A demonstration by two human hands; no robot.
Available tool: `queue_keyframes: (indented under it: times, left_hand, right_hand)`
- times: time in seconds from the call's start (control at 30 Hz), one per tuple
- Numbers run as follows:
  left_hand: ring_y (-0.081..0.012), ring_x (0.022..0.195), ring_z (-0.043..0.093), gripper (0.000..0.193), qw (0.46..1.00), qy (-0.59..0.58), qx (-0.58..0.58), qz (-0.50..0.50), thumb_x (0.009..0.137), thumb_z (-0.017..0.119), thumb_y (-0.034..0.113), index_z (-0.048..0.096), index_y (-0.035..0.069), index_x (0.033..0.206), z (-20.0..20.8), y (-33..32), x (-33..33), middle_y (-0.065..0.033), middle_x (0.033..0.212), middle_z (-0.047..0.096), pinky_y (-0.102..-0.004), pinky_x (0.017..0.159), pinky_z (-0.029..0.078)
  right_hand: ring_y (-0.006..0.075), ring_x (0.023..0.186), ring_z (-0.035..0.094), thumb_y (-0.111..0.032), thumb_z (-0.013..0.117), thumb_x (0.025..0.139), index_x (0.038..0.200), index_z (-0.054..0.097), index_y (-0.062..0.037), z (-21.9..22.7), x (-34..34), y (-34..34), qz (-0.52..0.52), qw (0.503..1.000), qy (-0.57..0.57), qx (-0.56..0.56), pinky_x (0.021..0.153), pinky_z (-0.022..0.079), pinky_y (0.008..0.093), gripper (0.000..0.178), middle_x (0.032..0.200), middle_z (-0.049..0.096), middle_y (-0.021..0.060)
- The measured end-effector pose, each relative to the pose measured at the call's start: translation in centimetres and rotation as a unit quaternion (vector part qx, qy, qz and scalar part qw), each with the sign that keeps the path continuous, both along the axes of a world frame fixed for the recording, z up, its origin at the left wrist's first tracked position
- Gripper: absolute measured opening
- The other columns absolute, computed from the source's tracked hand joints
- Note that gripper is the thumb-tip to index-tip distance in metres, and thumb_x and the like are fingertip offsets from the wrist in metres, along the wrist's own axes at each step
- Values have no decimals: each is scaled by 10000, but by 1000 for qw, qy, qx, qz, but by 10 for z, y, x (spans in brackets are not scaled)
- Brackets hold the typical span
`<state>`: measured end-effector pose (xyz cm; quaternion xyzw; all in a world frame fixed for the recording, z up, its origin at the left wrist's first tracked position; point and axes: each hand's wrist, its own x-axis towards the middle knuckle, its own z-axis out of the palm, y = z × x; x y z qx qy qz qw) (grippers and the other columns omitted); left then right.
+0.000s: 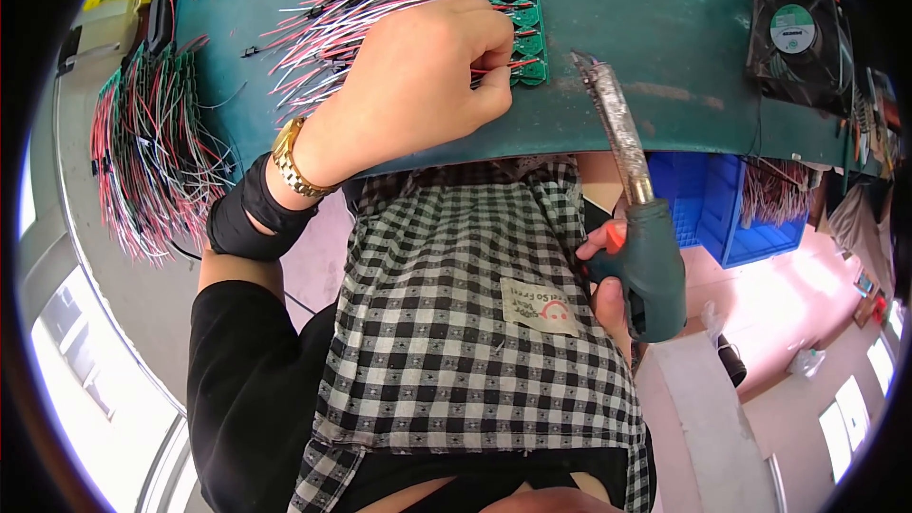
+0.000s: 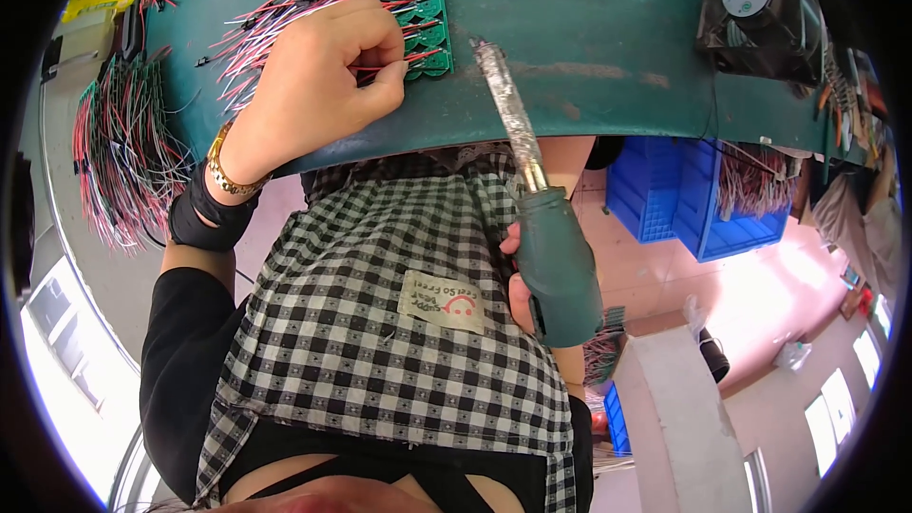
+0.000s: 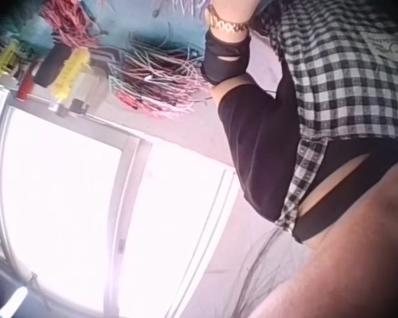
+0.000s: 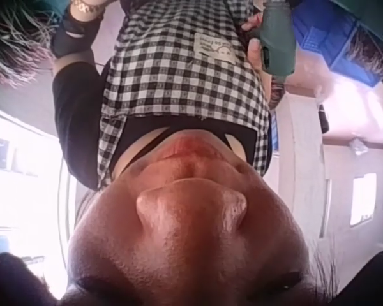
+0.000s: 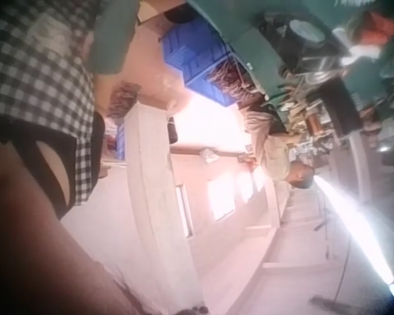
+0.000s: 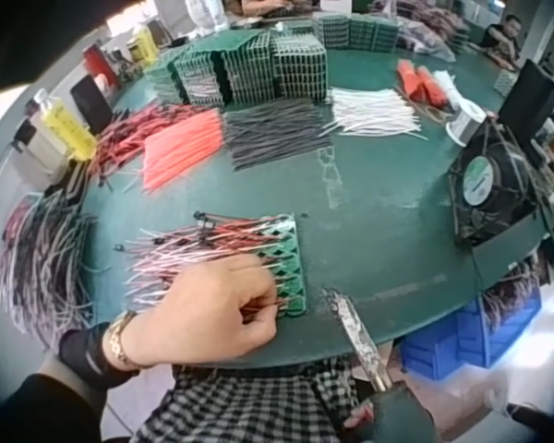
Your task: The person assembles electrical components by inserting wires into a circuit board, then securing them with a soldering iron.
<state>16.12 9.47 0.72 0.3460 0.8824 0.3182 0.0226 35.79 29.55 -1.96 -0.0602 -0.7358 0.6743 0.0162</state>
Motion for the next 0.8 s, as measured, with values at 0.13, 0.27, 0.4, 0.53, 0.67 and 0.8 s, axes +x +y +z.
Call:
queue_keyframes:
  times: [0.13, 0.27, 0.4, 0.53, 0.67, 0.8]
  left_hand:
    - [-180, 529, 502, 90, 1000, 4, -9, -2, 662, 607, 0, 524, 8, 697, 1, -2, 1, -72, 640, 488, -284, 494, 411]
    - [-180, 529, 505, 92, 1000, 0, -17, -3, 660, 606, -1, 520, 9, 693, 0, -1, 0, -70, 632, 486, -282, 495, 413]
    - [-173, 562, 520, 89, 999, 20, 1, -30, 682, 640, 16, 568, 26, 734, 0, -2, -1, -62, 704, 516, -276, 502, 418]
    - [-161, 624, 556, 118, 995, 21, 42, -90, 694, 671, 8, 625, 51, 794, 2, -3, -4, -50, 794, 544, -265, 524, 439]
    - [-153, 631, 570, 130, 997, 43, 8, -66, 683, 672, -16, 630, 43, 790, -4, -2, 0, -45, 772, 550, -256, 536, 458]
    - [-180, 578, 558, 77, 996, 76, 33, -29, 675, 655, 30, 618, 61, 735, -12, -1, -1, -33, 713, 536, -281, 497, 457]
  right_hand:
    - [176, 786, 583, -181, 583, 763, 1124, 489, 46, 1, -2, 5, 18, 997, -18, -80, 732, 468, 306, 437, 957, 569, 116]
    - [179, 782, 572, -206, 585, 767, 1136, 478, 48, -7, 2, 3, 5, 996, 18, -83, 745, 468, 315, 460, 984, 551, 117]
    - [176, 787, 575, -258, 606, 782, 1147, 468, 53, -7, 3, 0, -14, 994, 11, -107, 749, 468, 317, 499, 1009, 546, 126]
    - [172, 798, 582, -341, 618, 796, 1157, 463, 52, -6, 6, -1, -28, 993, -12, -111, 753, 470, 324, 556, 1026, 545, 131]
    - [174, 796, 585, -386, 617, 799, 1147, 476, 47, -7, 6, -2, -27, 995, -16, -98, 741, 470, 316, 573, 1003, 553, 129]
    - [177, 775, 590, -377, 609, 809, 1102, 513, 46, -6, 4, -2, -18, 996, -9, -89, 727, 470, 312, 523, 985, 567, 134]
